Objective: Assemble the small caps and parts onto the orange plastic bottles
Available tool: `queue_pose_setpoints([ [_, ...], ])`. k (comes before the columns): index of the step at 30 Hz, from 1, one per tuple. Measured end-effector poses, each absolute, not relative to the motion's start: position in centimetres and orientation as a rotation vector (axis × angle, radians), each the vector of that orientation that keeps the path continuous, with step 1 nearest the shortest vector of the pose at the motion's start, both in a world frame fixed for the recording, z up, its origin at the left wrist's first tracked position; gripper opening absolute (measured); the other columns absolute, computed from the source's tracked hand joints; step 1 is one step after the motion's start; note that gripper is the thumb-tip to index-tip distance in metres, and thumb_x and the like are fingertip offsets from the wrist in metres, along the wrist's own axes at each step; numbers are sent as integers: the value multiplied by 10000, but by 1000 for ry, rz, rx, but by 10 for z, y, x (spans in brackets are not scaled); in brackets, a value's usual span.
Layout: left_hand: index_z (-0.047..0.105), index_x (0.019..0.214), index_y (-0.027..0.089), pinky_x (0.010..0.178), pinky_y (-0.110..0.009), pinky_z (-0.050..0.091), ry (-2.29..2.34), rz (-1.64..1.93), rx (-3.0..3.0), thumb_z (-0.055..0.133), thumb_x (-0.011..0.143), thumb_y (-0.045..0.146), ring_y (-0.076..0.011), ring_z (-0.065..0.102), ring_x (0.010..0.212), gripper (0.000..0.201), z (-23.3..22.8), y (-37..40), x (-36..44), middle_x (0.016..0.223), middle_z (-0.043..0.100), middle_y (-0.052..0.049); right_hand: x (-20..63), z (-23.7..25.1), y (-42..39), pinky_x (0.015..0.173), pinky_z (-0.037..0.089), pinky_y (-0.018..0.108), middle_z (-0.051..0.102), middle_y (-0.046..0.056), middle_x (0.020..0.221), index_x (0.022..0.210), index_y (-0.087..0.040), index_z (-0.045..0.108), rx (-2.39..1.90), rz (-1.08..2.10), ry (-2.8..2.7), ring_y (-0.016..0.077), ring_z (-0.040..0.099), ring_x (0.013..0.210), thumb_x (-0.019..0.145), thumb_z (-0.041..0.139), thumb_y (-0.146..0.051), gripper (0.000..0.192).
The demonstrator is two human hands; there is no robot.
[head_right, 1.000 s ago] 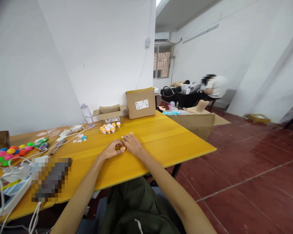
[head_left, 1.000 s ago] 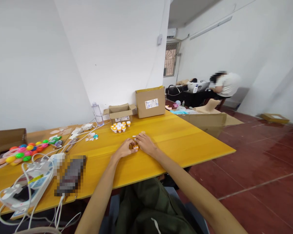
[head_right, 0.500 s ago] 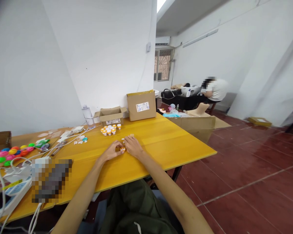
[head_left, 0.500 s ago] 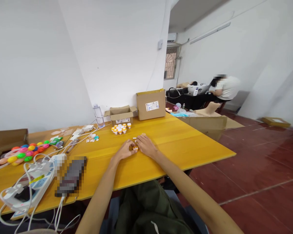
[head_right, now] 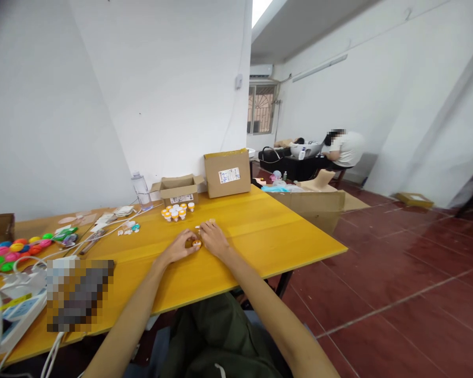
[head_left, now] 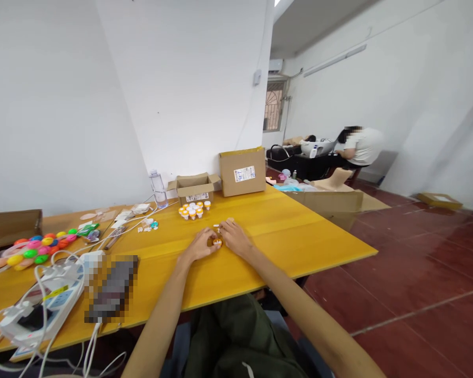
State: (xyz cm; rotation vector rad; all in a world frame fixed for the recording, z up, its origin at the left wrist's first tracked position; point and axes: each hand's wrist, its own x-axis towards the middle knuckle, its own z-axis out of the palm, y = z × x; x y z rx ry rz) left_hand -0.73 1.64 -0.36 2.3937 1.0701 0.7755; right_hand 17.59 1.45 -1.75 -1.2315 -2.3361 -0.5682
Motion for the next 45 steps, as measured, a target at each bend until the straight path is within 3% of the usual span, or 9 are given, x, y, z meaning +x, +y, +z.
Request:
queue_pose_setpoints([
  [7,625,878,208,933,-377,468,1061,766,2441,646,797,236,-213,586,932,88,-1,14,-7,936,619,-44,180,-26,16,842,482,334,669,103,992,947,-191,677,-1254,-535,-2195,224,587,986,920,542,-119,156],
  [29,630,883,220,944,-378,472,1062,776,2420,653,788,249,-219,589,920,101,-4,17,-7,926,622,-40,177,-17,14,887,473,351,661,111,1007,957,-187,698,-1223,-557,-2354,227,579,998,933,547,-112,170],
  [45,615,846,213,877,-347,473,1095,782,2431,621,819,289,-204,573,882,81,-5,20,-7,877,599,-31,180,-11,-2,931,467,351,642,89,1120,908,-204,641,-931,-270,-2308,195,586,1054,971,437,-111,233],
])
